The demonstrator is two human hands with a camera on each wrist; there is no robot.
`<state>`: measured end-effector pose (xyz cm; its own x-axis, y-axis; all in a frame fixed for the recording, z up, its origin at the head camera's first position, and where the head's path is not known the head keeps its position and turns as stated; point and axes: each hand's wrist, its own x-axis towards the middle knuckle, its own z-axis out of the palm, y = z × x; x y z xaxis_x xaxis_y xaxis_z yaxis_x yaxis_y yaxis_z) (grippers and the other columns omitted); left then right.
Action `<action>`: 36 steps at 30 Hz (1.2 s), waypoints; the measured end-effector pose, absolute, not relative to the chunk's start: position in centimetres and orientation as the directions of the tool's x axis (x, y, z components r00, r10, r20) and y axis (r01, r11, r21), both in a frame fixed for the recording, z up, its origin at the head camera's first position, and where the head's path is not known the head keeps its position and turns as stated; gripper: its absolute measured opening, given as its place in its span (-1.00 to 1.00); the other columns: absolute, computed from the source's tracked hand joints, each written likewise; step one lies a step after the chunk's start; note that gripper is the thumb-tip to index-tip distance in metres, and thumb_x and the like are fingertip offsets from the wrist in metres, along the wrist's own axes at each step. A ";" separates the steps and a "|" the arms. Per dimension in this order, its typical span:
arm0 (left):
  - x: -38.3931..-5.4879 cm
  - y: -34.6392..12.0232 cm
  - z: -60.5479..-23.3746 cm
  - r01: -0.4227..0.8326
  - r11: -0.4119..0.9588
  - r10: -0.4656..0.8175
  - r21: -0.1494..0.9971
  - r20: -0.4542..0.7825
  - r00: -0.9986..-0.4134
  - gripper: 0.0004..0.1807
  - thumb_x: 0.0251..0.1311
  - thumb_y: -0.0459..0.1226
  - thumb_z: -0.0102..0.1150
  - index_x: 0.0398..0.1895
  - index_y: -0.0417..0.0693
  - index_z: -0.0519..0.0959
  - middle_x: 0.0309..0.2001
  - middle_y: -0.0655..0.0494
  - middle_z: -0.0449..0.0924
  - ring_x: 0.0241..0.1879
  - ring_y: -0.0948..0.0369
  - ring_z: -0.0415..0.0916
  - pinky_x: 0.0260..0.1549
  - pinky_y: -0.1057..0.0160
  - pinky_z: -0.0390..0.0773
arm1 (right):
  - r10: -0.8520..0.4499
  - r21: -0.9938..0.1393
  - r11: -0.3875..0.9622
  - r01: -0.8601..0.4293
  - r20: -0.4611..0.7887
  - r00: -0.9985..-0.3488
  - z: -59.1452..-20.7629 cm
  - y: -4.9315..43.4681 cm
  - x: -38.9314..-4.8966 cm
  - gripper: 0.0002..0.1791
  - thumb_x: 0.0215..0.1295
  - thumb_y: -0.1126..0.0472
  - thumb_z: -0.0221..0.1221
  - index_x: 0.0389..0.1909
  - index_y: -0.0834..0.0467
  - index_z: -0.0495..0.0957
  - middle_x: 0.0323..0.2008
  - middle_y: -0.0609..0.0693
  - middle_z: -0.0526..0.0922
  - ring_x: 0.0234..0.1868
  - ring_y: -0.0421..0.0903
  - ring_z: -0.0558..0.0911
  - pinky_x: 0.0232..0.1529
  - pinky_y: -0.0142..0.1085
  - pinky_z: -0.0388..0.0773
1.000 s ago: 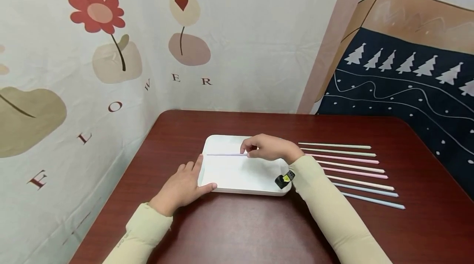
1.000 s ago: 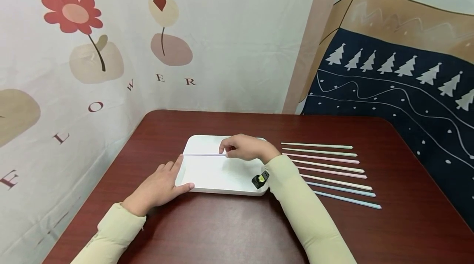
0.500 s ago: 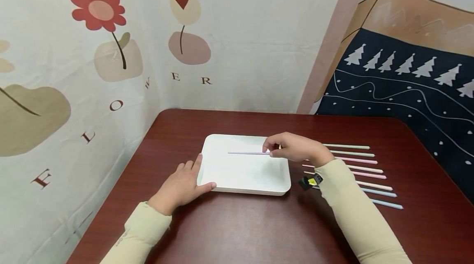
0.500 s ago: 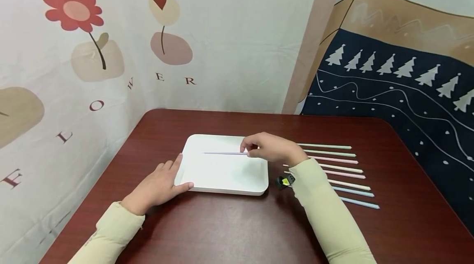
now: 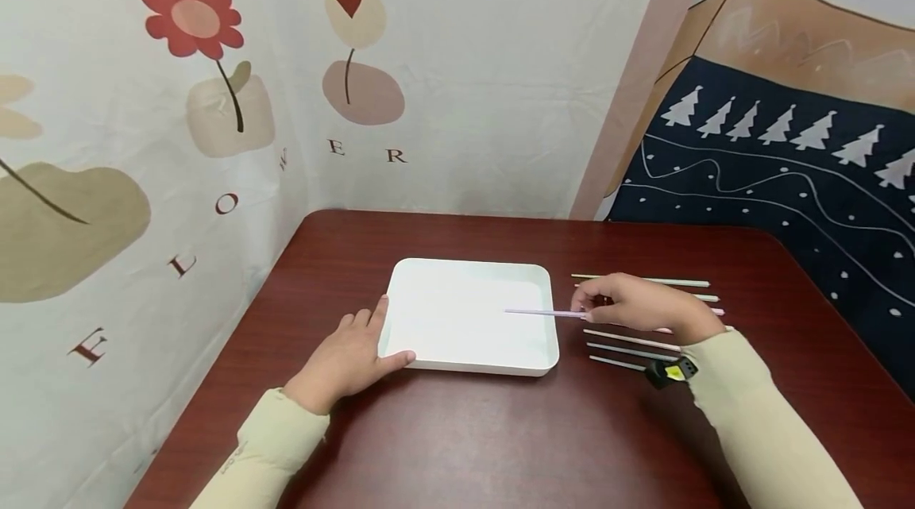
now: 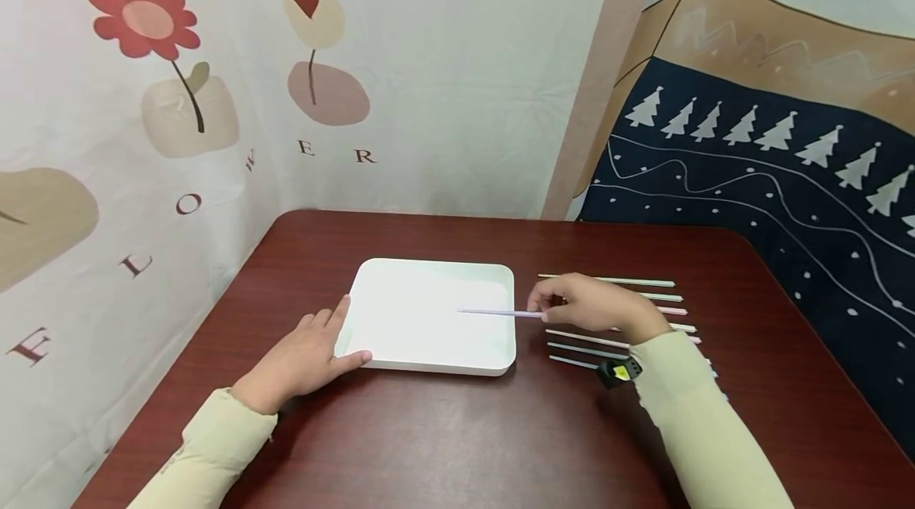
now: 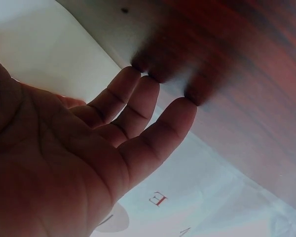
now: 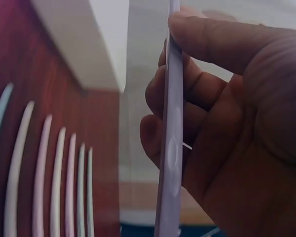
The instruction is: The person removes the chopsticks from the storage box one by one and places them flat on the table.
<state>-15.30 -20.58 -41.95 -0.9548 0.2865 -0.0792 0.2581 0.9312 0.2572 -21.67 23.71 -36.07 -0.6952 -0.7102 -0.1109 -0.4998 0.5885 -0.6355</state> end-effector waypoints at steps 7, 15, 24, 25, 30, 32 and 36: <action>-15.6 -20.7 -42.2 0.265 0.928 0.291 0.260 -0.065 -0.955 0.28 0.10 0.54 -0.15 0.56 -0.30 -0.06 0.25 -0.30 0.34 0.23 -0.22 0.28 0.10 -0.15 0.39 | -0.709 -0.654 0.577 -0.490 -0.103 -0.698 -37.2 27.9 -19.7 -0.85 0.39 0.34 0.17 -0.18 0.02 0.61 -0.29 -0.12 0.60 -0.27 -0.19 0.53 -0.24 -0.27 0.51; -15.5 -20.6 -42.4 0.276 0.929 0.299 0.249 -0.059 -0.953 0.28 0.11 0.54 -0.17 0.55 -0.31 -0.05 0.23 -0.30 0.36 0.20 -0.21 0.29 0.09 -0.13 0.39 | -0.668 -0.680 0.595 -0.427 -0.123 -0.734 -38.7 32.1 -16.6 -0.87 0.43 0.28 0.15 -0.11 0.02 0.61 -0.24 -0.09 0.59 -0.24 -0.22 0.51 -0.27 -0.32 0.47; -15.5 -20.6 -42.4 0.276 0.929 0.296 0.245 -0.051 -0.954 0.26 0.13 0.52 -0.14 0.54 -0.34 -0.03 0.22 -0.32 0.36 0.20 -0.25 0.29 0.09 -0.15 0.39 | -0.664 -0.698 0.593 -0.401 -0.142 -0.734 -40.0 35.1 -14.8 -0.87 0.45 0.28 0.13 -0.12 0.00 0.58 -0.25 -0.10 0.58 -0.25 -0.24 0.49 -0.31 -0.35 0.42; -15.5 -20.7 -42.4 0.276 0.929 0.297 0.245 -0.052 -0.954 0.26 0.13 0.51 -0.14 0.54 -0.35 -0.03 0.22 -0.33 0.36 0.20 -0.26 0.29 0.09 -0.15 0.39 | -0.665 -0.698 0.594 -0.400 -0.146 -0.733 -40.2 35.3 -14.6 -0.87 0.44 0.29 0.13 -0.13 0.00 0.58 -0.26 -0.10 0.57 -0.25 -0.24 0.48 -0.31 -0.35 0.42; -15.4 -20.7 -42.4 0.274 0.930 0.294 0.244 -0.049 -0.954 0.25 0.15 0.49 -0.11 0.54 -0.35 -0.03 0.22 -0.33 0.36 0.21 -0.27 0.28 0.10 -0.15 0.38 | -0.674 -0.687 0.597 -0.415 -0.148 -0.724 -40.6 35.5 -14.4 -0.84 0.43 0.32 0.13 -0.14 -0.01 0.58 -0.26 -0.13 0.57 -0.25 -0.26 0.48 -0.31 -0.36 0.41; -15.4 -20.6 -42.4 0.275 0.929 0.295 0.247 -0.046 -0.954 0.25 0.14 0.50 -0.12 0.54 -0.35 -0.03 0.21 -0.33 0.36 0.20 -0.27 0.28 0.09 -0.16 0.39 | -0.676 -0.669 0.603 -0.436 -0.137 -0.724 -40.7 35.3 -14.4 -0.82 0.41 0.34 0.15 -0.15 -0.03 0.58 -0.27 -0.16 0.57 -0.26 -0.28 0.48 -0.31 -0.36 0.42; -15.4 -20.5 -42.4 0.277 0.928 0.297 0.248 -0.043 -0.954 0.25 0.14 0.50 -0.13 0.54 -0.34 -0.03 0.21 -0.32 0.37 0.20 -0.26 0.29 0.08 -0.15 0.40 | -0.673 -0.624 0.624 -0.470 -0.123 -0.729 -40.9 35.0 -14.2 -0.78 0.37 0.36 0.17 -0.17 -0.06 0.58 -0.27 -0.22 0.56 -0.27 -0.33 0.46 -0.32 -0.36 0.43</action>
